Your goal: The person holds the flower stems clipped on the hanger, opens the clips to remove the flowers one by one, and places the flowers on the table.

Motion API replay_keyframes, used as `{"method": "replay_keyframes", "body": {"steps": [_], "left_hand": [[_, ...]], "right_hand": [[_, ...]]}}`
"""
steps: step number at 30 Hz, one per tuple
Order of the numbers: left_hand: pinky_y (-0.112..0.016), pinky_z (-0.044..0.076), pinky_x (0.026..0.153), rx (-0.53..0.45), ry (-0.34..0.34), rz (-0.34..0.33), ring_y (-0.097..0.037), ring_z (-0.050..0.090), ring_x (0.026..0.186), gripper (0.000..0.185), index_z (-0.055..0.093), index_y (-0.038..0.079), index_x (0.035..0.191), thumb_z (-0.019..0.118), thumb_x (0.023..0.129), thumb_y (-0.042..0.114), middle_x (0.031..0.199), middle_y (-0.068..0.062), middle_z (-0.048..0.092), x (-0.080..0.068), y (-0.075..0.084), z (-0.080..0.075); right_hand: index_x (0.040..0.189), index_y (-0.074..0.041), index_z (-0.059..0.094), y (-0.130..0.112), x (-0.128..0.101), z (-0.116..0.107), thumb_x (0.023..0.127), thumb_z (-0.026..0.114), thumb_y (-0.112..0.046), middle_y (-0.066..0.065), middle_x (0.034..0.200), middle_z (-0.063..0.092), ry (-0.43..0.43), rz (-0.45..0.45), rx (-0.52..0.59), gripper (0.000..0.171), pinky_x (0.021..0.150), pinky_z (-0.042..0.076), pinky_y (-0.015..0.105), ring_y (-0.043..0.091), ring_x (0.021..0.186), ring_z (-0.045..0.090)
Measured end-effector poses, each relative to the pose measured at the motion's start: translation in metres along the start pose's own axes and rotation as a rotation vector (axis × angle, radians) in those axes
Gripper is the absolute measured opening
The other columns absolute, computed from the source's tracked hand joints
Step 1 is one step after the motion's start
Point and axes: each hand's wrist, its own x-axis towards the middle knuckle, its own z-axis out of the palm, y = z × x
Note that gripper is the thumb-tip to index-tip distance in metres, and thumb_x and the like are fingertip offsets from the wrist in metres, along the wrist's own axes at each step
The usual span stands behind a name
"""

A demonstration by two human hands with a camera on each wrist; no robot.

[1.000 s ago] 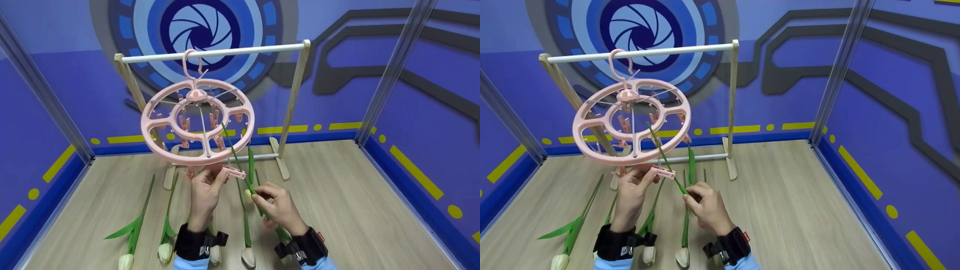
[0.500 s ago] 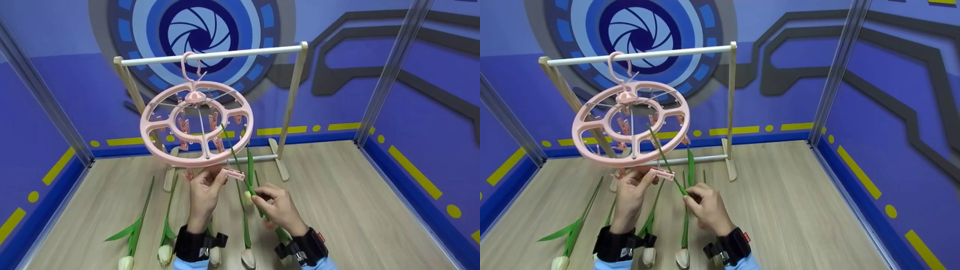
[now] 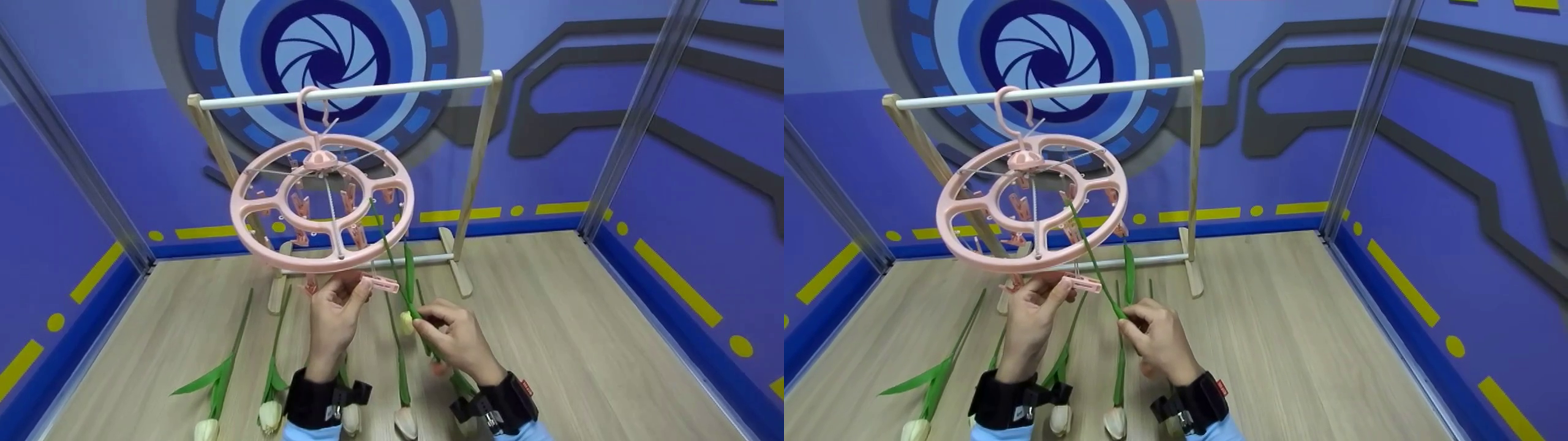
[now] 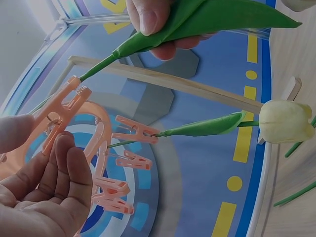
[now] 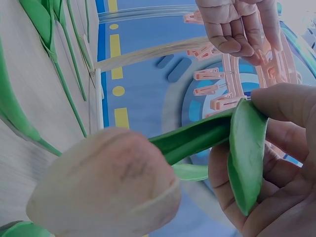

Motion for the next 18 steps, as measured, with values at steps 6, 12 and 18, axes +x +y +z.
{"method": "replay_keyframes", "body": {"steps": [6, 12, 18], "left_hand": [[-0.022, 0.053, 0.071, 0.013, -0.012, 0.016, -0.01, 0.064, 0.077, 0.014, 0.069, -0.011, 0.108, 0.068, 0.097, -0.002, 0.09, -0.017, 0.069, -0.002, -0.001, 0.0], [-0.022, 0.054, 0.074, 0.001, -0.03, -0.02, -0.01, 0.066, 0.081, 0.02, 0.068, -0.013, 0.115, 0.066, 0.098, -0.003, 0.098, -0.021, 0.069, -0.002, -0.001, 0.0], [-0.026, 0.057, 0.082, 0.005, -0.046, -0.068, -0.023, 0.069, 0.092, 0.027, 0.064, -0.013, 0.124, 0.062, 0.102, 0.002, 0.107, -0.022, 0.069, -0.001, -0.001, 0.0]], "right_hand": [[0.106, -0.005, 0.078, -0.002, -0.002, -0.002, 0.095, 0.073, -0.005, 0.005, 0.092, 0.069, -0.001, 0.0, 0.003, 0.012, 0.065, 0.053, 0.024, 0.008, 0.076, 0.062], [0.106, -0.004, 0.078, -0.004, -0.002, -0.006, 0.095, 0.074, -0.007, 0.003, 0.092, 0.07, 0.009, 0.012, -0.001, 0.012, 0.066, 0.054, 0.026, 0.009, 0.078, 0.063], [0.106, -0.007, 0.079, -0.003, -0.002, -0.01, 0.095, 0.074, -0.007, 0.003, 0.092, 0.07, 0.02, 0.015, -0.006, 0.012, 0.066, 0.054, 0.026, 0.009, 0.079, 0.062]]}}
